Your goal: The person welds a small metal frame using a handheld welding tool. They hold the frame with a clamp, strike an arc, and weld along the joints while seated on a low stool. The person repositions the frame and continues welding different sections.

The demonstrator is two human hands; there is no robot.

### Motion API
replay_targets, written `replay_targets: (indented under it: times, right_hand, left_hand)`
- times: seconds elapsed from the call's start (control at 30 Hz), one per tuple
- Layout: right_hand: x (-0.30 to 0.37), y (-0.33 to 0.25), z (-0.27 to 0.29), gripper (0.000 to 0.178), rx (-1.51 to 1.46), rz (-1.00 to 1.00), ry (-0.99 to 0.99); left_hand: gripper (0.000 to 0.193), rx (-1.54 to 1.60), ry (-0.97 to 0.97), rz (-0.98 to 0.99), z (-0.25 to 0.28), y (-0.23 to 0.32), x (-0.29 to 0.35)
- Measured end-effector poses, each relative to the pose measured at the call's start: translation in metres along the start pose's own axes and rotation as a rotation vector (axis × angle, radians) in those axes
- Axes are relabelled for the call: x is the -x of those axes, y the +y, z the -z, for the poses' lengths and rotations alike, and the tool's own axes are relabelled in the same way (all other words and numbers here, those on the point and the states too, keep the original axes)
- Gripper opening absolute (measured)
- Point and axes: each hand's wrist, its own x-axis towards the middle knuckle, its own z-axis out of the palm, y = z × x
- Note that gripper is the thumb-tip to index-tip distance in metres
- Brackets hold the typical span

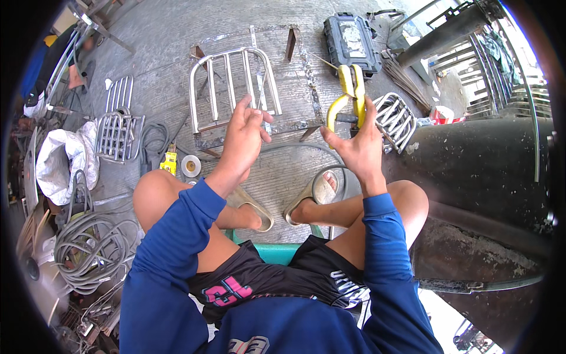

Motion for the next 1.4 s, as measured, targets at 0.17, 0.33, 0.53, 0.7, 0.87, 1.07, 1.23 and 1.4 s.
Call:
replay_targets:
  times: [0.17, 0.33, 0.53, 0.7, 0.87, 1.07, 1.23, 1.4]
  right_hand:
    - [-0.001, -0.007, -0.001, 0.11, 0.064, -0.007, -0.092]
    - [0.009, -0.008, 0.003, 0.109, 0.128, -0.007, -0.133]
    - [0.015, 0.003, 0.002, 0.108, 0.086, -0.047, -0.126]
    - [0.007, 0.003, 0.0, 0.11, 0.046, 0.056, -0.092]
    - [0.008, -0.001, 0.0, 0.104, 0.071, 0.101, -0.032]
    - [0.01, -0.001, -0.001, 0.101, 0.039, 0.116, -0.024]
    - [0.009, -0.001, -0.001, 0.107, 0.065, 0.119, -0.051]
    - [0.009, -0.006, -0.003, 0.104, 0.075, 0.024, -0.035]
  left_hand:
    - [0.055, 0.002, -0.003, 0.022, -0.004, 0.001, -0.001]
    - [0.054, 0.011, -0.009, 0.019, 0.001, 0.001, -0.002]
    - [0.054, 0.033, -0.039, -0.059, 0.003, 0.003, -0.002]
    - [0.056, -0.019, 0.002, -0.006, 0.003, 0.008, 0.001]
    - [0.057, -0.015, 0.008, -0.01, 0.004, 0.007, -0.002]
    - [0.057, 0.044, 0.036, -0.032, 0.005, 0.003, -0.001]
    - [0.055, 0.025, 0.03, -0.05, 0.008, 0.005, 0.003]
    - [0.043, -0.01, 0.027, -0.103, 0.023, 0.02, 0.007]
